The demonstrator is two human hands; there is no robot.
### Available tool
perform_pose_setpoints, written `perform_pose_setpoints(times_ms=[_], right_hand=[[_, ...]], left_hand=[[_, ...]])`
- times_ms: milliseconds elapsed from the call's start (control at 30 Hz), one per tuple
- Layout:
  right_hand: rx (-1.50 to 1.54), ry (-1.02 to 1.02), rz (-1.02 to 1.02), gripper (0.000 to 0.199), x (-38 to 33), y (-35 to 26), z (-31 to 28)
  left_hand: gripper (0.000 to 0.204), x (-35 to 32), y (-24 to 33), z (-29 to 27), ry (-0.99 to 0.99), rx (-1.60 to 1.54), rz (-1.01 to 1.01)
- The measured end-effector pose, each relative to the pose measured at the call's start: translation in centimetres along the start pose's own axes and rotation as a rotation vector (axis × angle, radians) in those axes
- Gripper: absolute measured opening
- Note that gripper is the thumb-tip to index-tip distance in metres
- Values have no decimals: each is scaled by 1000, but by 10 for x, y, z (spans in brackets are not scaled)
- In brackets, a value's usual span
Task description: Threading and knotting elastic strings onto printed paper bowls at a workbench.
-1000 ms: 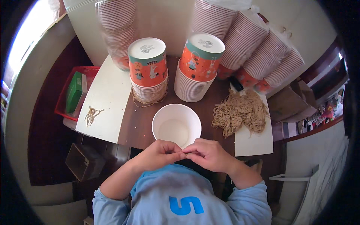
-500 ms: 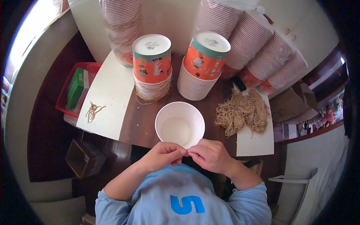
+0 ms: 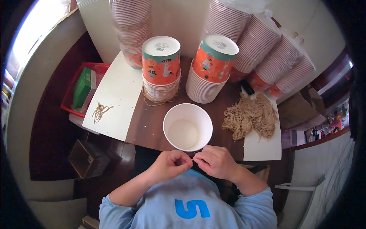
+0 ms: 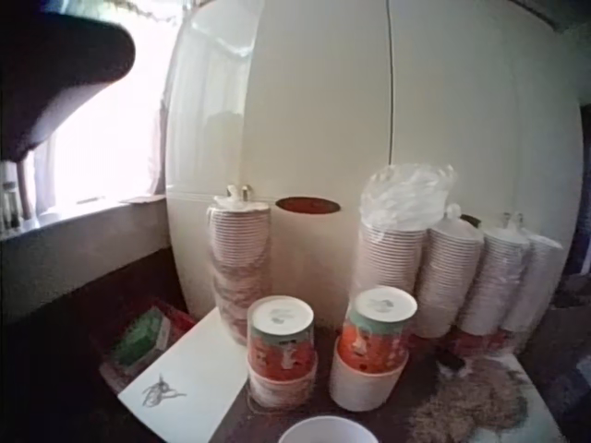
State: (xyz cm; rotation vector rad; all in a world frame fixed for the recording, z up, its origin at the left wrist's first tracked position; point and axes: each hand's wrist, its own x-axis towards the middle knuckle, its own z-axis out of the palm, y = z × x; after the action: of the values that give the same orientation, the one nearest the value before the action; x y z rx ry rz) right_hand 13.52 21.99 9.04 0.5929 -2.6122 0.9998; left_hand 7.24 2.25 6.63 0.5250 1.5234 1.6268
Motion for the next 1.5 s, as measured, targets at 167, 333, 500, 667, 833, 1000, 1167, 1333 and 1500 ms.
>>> perform_pose_setpoints(times_ms=[167, 333, 500, 667, 833, 1000, 1167, 1333, 1500], right_hand=[[138, -12, 91, 8, 0, 6, 1], [223, 24, 281, 6, 11, 13, -5], [227, 81, 406, 7, 18, 42, -3], [401, 89, 532, 11, 38, 65, 16], [374, -29, 621, 18, 70, 78, 38], [338, -44, 596, 16, 86, 92, 66], [297, -55, 644, 15, 98, 93, 77], [204, 8, 601, 15, 99, 99, 84], [247, -3, 641, 14, 101, 100, 83]], left_hand=[[8, -9, -6, 6, 15, 62, 55], [11, -14, -19, 4, 20, 62, 25], [14, -15, -26, 0, 37, 71, -39], [10, -15, -21, -5, 93, 21, -39], [9, 11, -13, -55, 528, 201, 200], [18, 61, -19, -103, 547, 357, 150], [21, 88, -20, -110, 402, 325, 175], [21, 93, -17, -108, 340, 266, 179], [21, 93, -18, -110, 320, 285, 130]])
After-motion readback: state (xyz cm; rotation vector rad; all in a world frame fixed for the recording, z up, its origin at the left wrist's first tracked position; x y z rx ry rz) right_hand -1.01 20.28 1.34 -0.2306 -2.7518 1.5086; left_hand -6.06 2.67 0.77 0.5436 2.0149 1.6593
